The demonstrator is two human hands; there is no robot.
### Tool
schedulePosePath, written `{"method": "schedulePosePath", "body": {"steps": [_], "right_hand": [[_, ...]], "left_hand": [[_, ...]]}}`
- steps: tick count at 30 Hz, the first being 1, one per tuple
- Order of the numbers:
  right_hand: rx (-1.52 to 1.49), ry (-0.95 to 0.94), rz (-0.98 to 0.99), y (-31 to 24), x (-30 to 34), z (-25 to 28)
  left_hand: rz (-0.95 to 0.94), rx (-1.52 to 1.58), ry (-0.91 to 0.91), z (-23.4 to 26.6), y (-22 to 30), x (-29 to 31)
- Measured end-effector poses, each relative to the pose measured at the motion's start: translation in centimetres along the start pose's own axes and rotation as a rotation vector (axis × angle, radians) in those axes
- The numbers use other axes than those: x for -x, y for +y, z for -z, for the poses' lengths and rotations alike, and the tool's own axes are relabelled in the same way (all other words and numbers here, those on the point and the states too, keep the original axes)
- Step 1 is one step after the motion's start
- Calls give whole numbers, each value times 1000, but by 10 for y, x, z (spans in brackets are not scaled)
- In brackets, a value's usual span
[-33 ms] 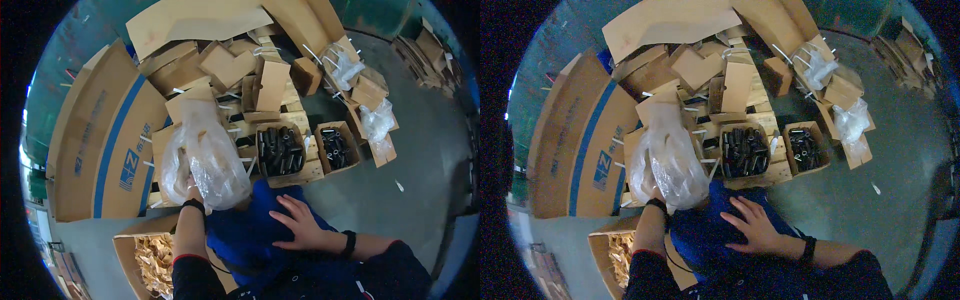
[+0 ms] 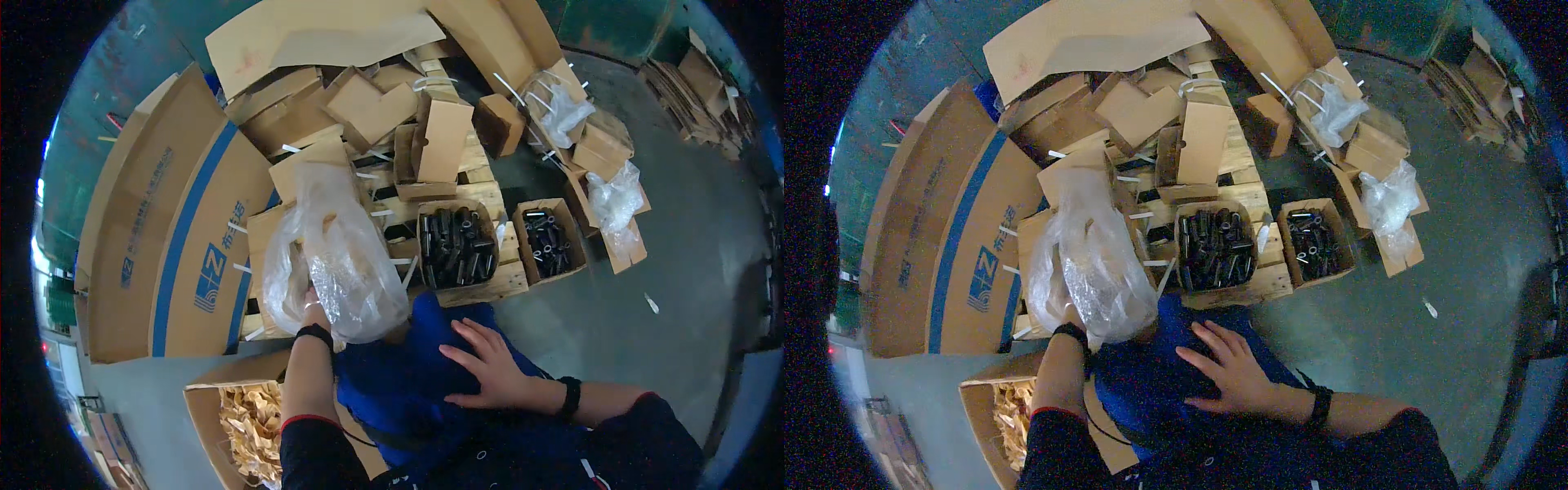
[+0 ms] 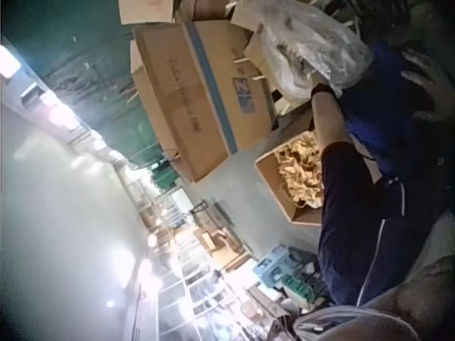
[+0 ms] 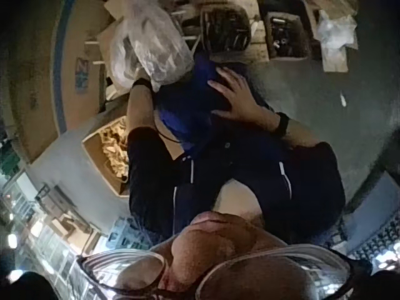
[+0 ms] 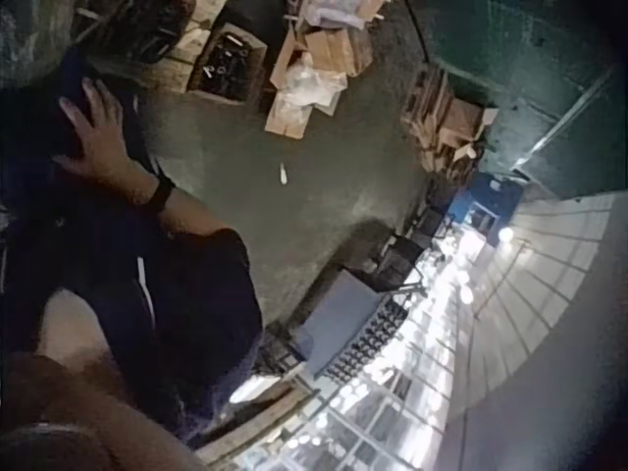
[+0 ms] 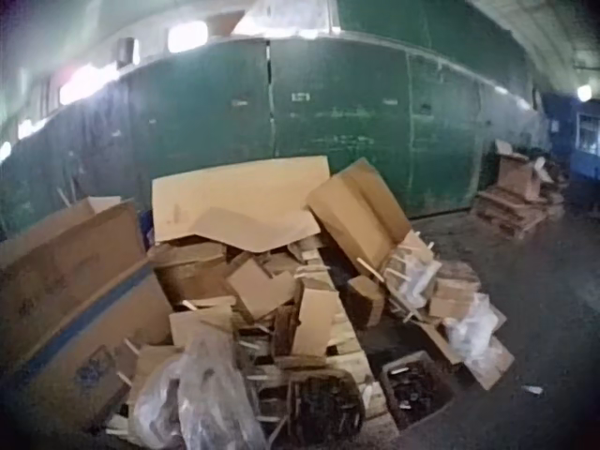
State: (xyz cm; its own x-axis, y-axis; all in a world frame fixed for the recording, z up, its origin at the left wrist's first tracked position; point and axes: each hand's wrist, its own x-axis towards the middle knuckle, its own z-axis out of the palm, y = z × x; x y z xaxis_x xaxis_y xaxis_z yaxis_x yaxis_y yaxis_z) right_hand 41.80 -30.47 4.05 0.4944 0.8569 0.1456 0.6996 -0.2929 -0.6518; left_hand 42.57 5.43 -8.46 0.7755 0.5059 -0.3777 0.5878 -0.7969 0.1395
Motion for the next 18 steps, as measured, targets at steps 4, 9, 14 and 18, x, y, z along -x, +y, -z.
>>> {"method": "schedulePosePath", "body": {"steps": [4, 9, 14, 18], "right_hand": [[6, 12, -19, -1, 0, 2], [7, 0, -13, 1, -1, 0], [-1, 3, -12, 1, -1, -1], [-3, 10, 0, 3, 0, 0]], "left_hand": [[-12, -11, -1, 1, -1, 2], [-5, -18, -5, 7, -16, 6], [-22, -36, 1, 2, 5, -6], [-16, -43, -2, -6, 7, -2]]}}
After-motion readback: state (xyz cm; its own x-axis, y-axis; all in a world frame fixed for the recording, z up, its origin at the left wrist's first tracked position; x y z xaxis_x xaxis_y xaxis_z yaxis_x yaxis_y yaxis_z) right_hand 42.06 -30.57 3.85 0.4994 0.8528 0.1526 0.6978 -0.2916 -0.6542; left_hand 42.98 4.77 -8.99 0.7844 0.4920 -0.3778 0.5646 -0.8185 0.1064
